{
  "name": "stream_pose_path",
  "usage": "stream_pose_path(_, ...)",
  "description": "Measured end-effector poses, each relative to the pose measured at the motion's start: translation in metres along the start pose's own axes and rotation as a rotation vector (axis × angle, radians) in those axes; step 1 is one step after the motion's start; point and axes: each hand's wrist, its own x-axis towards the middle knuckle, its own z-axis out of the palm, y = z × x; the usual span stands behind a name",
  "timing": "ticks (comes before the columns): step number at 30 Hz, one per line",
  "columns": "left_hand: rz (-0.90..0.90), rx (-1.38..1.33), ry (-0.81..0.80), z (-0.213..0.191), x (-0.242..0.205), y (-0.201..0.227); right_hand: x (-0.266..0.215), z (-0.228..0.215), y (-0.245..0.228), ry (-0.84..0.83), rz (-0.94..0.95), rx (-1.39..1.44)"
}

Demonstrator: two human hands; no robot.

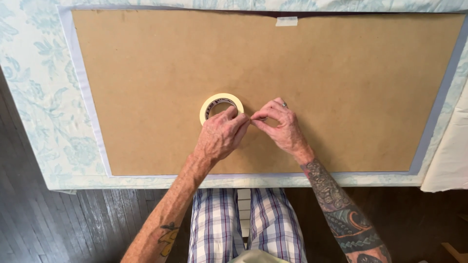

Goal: Securing the edges of a piece of fabric to a backing board using masking tape.

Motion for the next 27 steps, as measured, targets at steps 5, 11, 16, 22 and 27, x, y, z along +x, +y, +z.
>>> stream_pose_path(5, -0.172, -0.277, -0.009, -0.003, 0.003, 0.005, -0.013, 0.017, 0.001, 0.211, -0.116, -0.061)
stream_pose_path(11, -0.190, -0.184, 0.099, -0.025, 0.004, 0.008, -0.008, 0.000, -0.040, 0.415, -0.123, 0.012)
stream_pose_path(16, 0.097, 0.161, 0.016, 0.000, 0.001, -0.022, -0.008, -0.033, -0.001, 0.211, -0.003, 0.166)
stream_pose_path(22, 0.203, 0.324, -0.052, 0.001, 0.004, -0.042, -0.008, -0.067, 0.027, -0.126, -0.151, 0.106)
stream_pose_path(27, 0.313, 0.558, 0.091, 0.013, -0.012, -0.059, -0.042, -0.075, 0.035, -0.175, -0.279, -0.061)
